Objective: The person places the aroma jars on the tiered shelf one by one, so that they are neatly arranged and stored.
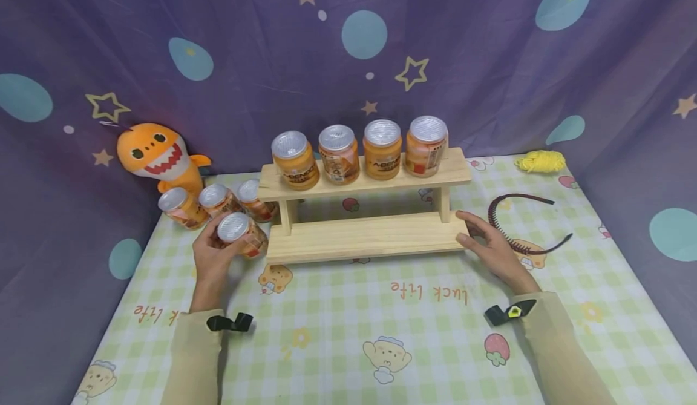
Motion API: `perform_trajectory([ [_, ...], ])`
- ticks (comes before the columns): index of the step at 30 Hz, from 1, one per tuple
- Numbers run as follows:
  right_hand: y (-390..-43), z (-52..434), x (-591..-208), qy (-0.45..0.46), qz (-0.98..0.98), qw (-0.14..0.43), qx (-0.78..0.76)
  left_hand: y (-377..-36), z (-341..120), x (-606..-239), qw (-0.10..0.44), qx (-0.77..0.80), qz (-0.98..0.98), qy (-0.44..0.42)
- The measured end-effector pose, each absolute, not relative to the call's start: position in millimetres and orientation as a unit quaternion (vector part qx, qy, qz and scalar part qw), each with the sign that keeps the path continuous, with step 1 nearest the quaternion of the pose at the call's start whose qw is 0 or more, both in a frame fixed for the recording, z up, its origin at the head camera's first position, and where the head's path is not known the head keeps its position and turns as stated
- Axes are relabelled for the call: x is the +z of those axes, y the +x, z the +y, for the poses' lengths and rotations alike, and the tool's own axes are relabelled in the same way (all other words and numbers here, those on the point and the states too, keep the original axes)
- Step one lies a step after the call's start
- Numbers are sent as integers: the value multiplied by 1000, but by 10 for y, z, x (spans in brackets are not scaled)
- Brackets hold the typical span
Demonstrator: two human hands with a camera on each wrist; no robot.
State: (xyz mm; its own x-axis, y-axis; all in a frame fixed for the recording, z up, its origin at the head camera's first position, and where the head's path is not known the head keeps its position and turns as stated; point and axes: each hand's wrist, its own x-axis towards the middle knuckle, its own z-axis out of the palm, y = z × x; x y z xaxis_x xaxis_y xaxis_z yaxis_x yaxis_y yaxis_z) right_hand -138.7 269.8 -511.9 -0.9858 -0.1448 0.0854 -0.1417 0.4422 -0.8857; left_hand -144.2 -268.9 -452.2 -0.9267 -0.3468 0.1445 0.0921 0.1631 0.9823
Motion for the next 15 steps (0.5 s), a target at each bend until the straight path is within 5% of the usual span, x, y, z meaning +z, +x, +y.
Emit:
perform_trajectory([
  [15, -1375, 2690, -5094, -79, 849, 9, -522, -1364, -2567, -4203, 227, -658, -715, 71],
])
